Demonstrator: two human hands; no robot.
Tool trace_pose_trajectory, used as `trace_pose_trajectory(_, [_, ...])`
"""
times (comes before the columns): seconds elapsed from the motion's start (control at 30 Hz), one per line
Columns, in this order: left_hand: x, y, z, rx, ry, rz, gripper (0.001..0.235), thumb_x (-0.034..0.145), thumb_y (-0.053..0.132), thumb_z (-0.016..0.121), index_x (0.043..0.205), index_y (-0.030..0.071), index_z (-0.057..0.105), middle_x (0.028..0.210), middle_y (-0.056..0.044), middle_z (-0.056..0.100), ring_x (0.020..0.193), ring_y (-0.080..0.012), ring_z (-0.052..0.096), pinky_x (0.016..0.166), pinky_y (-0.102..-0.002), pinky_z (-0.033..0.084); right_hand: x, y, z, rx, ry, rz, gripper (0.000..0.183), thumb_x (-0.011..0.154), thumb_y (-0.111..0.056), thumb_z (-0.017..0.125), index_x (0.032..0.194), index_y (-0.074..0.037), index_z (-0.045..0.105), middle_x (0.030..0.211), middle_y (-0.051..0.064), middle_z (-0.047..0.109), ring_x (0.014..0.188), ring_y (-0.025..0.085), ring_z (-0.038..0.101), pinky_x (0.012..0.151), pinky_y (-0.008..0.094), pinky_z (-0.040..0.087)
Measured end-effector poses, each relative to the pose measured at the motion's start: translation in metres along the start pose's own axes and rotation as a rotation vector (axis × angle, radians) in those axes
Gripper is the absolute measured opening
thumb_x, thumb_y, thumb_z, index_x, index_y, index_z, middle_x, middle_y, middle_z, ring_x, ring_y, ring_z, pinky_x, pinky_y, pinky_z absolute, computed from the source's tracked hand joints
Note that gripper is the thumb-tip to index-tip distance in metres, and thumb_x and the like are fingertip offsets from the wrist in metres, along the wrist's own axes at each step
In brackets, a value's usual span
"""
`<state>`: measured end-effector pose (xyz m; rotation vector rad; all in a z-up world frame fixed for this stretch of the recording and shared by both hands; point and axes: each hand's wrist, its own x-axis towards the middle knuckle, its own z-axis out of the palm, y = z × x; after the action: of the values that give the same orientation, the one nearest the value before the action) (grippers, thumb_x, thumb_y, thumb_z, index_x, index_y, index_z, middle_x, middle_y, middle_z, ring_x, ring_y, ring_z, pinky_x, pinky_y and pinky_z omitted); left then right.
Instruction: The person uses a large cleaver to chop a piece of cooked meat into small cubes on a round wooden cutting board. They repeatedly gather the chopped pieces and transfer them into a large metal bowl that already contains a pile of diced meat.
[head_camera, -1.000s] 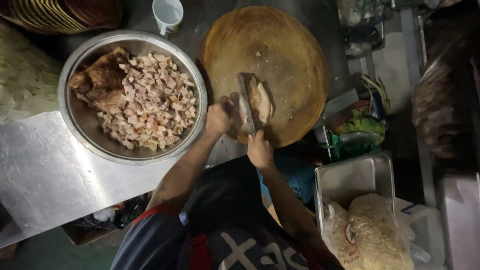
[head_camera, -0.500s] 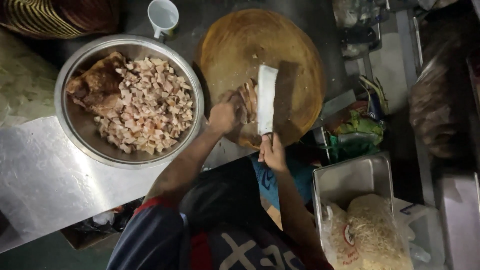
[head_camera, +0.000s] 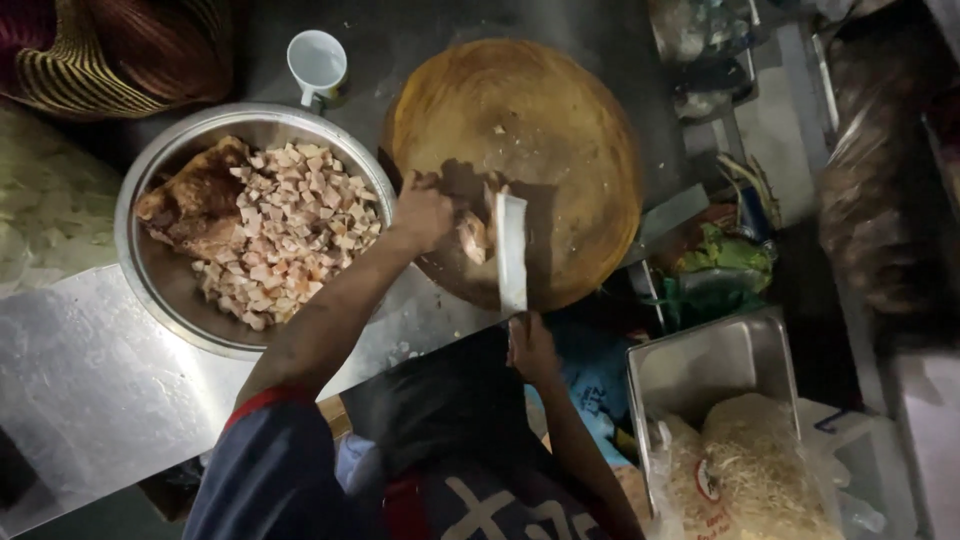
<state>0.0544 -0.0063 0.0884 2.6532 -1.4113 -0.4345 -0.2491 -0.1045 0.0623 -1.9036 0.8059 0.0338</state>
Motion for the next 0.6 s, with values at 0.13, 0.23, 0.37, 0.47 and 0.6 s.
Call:
trace_pose_trajectory(0.13, [-0.013,-0.009,-0.007,-0.111,-0.043,-0.062,0.03,0.086,0.025,0.053,0.083,0.014,0.081,0.081,-0.011,0.078,0.089,-0.0336,0.077,0.097,-0.05,0.041,0.01,0.017,0.019,0.052,-0.028,-0.101,0.022,0.106,-0.018,0.052,0.102,0.004,0.055,0.059,0.01,0.063,0.042,0.022,0.064,0.039,0.035,0.051])
trace_pose_trajectory(0.23, [-0.038,-0.001,-0.057,-0.215,-0.069,-0.182,0.029,0.089,0.019,0.054,0.085,0.009,0.081,0.078,-0.014,0.077,0.078,-0.0372,0.077,0.064,-0.05,0.06,0.015,0.023,0.026,-0.071,-0.094,0.01,0.032,0.105,-0.035,0.053,0.104,-0.003,0.055,0.053,0.007,0.064,0.048,0.027,0.068,0.048,0.04,0.054])
trace_pose_trajectory(0.37, [-0.051,0.005,-0.032,-0.553,-0.04,-0.322,0.04,0.088,0.038,0.066,0.1,0.001,0.078,0.092,-0.022,0.076,0.092,-0.0432,0.074,0.074,-0.053,0.06,0.025,0.038,0.039,-0.479,-0.061,-0.008,0.04,0.103,-0.055,0.05,0.1,-0.016,0.057,0.072,0.013,0.07,0.077,0.037,0.075,0.066,0.048,0.057])
trace_pose_trajectory(0.47, [-0.052,0.012,0.017,-0.875,0.087,-0.3,0.035,0.084,0.026,0.071,0.108,0.0,0.076,0.099,-0.023,0.075,0.099,-0.0441,0.072,0.082,-0.054,0.06,0.029,0.044,0.038,-0.525,0.077,-0.151,0.036,0.102,-0.051,0.053,0.097,-0.015,0.055,0.07,0.015,0.066,0.075,0.039,0.073,0.063,0.049,0.056])
trace_pose_trajectory(0.6, [-0.048,0.019,0.066,-1.314,0.067,-0.489,0.02,0.093,0.024,0.069,0.104,0.011,0.079,0.085,-0.015,0.076,0.08,-0.0298,0.076,0.073,-0.045,0.06,0.039,0.057,0.031,-0.786,0.416,-0.47,0.028,0.099,-0.04,0.063,0.102,-0.012,0.064,0.056,0.006,0.059,0.053,0.026,0.068,0.05,0.033,0.053])
